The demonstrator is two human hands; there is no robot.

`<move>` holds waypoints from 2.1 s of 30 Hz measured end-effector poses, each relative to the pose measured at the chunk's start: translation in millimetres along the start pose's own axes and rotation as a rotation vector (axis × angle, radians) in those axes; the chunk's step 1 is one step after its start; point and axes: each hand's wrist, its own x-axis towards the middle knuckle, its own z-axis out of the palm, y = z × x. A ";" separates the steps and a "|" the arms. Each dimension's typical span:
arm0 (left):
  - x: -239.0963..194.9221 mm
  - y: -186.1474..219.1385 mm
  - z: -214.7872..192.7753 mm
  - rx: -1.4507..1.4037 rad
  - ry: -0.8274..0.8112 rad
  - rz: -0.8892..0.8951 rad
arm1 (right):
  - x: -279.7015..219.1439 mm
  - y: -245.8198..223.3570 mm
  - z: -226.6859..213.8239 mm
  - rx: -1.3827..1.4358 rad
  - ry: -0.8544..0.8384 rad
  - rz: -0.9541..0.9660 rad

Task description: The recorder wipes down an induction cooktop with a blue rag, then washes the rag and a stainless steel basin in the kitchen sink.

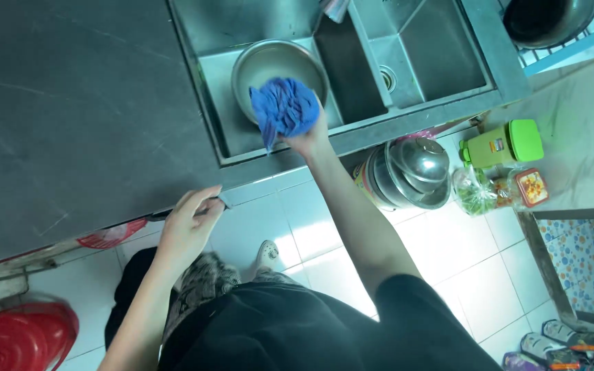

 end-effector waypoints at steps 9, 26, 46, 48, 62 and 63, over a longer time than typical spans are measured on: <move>165.0 -21.5 78.9 -0.032 -0.106 0.114 | 29.8 -124.0 -159.8 -0.403 0.808 -0.053; 464.8 -231.6 272.4 0.979 -0.457 -0.088 | 52.5 -215.4 -96.9 -0.868 0.600 0.374; 386.6 -120.7 231.7 -0.790 0.353 -0.489 | 183.0 -105.7 -299.5 -0.980 0.397 0.719; 393.7 -102.6 228.3 -0.679 0.445 -0.660 | 173.2 -110.4 -209.0 -0.624 0.456 0.840; 406.4 -150.8 278.5 -0.947 0.685 -0.766 | 197.8 -139.3 -293.9 -2.355 0.208 -0.293; 404.5 -139.0 271.5 -1.010 0.741 -0.739 | 210.1 -144.0 -338.6 -2.322 0.212 -0.433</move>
